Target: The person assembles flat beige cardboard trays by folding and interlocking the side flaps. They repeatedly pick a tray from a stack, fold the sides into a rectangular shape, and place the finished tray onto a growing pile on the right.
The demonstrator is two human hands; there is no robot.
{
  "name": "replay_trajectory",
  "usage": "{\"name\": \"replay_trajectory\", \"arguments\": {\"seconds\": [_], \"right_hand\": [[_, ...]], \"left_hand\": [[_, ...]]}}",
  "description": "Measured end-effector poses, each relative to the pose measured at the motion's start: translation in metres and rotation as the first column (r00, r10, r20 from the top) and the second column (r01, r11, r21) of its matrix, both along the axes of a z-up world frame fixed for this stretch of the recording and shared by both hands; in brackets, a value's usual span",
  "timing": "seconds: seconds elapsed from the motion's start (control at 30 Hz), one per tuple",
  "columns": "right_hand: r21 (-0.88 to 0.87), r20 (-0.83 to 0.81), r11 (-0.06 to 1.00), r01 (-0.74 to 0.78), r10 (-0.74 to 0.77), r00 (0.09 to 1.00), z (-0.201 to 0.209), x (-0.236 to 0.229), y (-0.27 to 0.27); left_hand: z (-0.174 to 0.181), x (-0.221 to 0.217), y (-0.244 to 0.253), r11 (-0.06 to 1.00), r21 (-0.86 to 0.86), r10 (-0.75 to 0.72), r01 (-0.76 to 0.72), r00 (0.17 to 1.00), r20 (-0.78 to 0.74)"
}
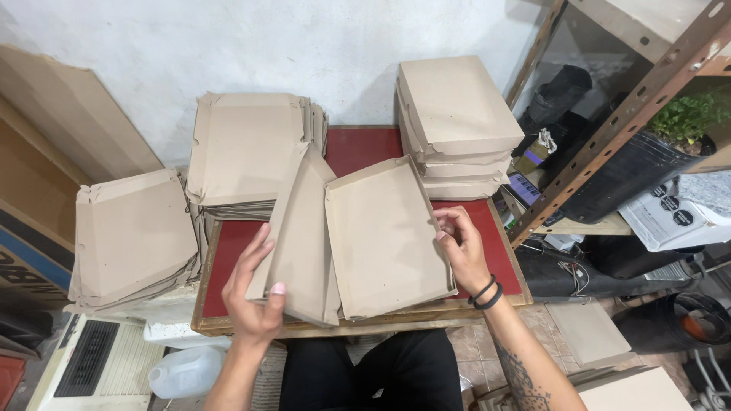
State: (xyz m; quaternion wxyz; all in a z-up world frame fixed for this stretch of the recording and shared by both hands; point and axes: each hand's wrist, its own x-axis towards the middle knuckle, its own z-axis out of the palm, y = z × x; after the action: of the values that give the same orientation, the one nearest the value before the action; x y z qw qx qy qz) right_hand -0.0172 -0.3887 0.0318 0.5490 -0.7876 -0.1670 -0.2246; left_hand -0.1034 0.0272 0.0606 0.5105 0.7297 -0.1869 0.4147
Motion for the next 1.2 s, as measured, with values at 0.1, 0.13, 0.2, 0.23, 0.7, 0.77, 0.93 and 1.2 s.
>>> {"name": "replay_trajectory", "arguments": {"seconds": [0.1, 0.13, 0.2, 0.23, 0.7, 0.77, 0.93, 1.2], "right_hand": [[0.039, 0.010, 0.998, -0.051, 0.050, 0.999, -0.018, 0.003, -0.013], [0.037, 0.009, 0.998, -0.057, 0.057, 0.998, -0.020, 0.002, -0.014], [0.120, -0.008, 0.991, -0.056, 0.058, 0.998, -0.025, 0.000, -0.016], [0.118, -0.010, 0.991, -0.062, 0.063, 0.998, -0.031, 0.001, -0.016], [-0.437, -0.140, 0.891, 0.124, -0.204, 0.969, -0.032, -0.026, 0.003], [-0.478, -0.144, 0.874, 0.093, -0.182, 0.973, -0.023, -0.028, 0.006], [-0.514, -0.246, 0.856, -0.049, -0.092, 0.965, -0.007, -0.035, 0.008], [-0.381, -0.421, 0.904, -0.192, 0.015, 0.907, 0.012, -0.043, 0.006]], "left_hand": [[-0.027, -0.001, 0.028, 0.997, -0.054, 0.063, -0.058, 0.995, 0.083], [-0.022, 0.000, 0.035, 0.996, -0.056, 0.069, -0.065, 0.994, 0.082], [-0.012, 0.000, 0.051, 0.986, -0.111, 0.145, -0.127, 0.976, 0.166], [-0.007, 0.009, 0.064, 0.985, -0.113, 0.150, -0.133, 0.975, 0.163], [-0.024, 0.083, 0.083, 0.874, 0.101, 0.472, -0.475, 0.880, 0.053], [-0.019, 0.078, 0.057, 0.885, 0.155, 0.423, -0.438, 0.898, 0.125], [-0.010, 0.081, -0.022, 0.932, 0.347, 0.111, -0.105, 0.994, 0.003], [0.002, 0.162, -0.099, 0.652, 0.673, 0.001, 0.349, 0.887, -0.461]]}}
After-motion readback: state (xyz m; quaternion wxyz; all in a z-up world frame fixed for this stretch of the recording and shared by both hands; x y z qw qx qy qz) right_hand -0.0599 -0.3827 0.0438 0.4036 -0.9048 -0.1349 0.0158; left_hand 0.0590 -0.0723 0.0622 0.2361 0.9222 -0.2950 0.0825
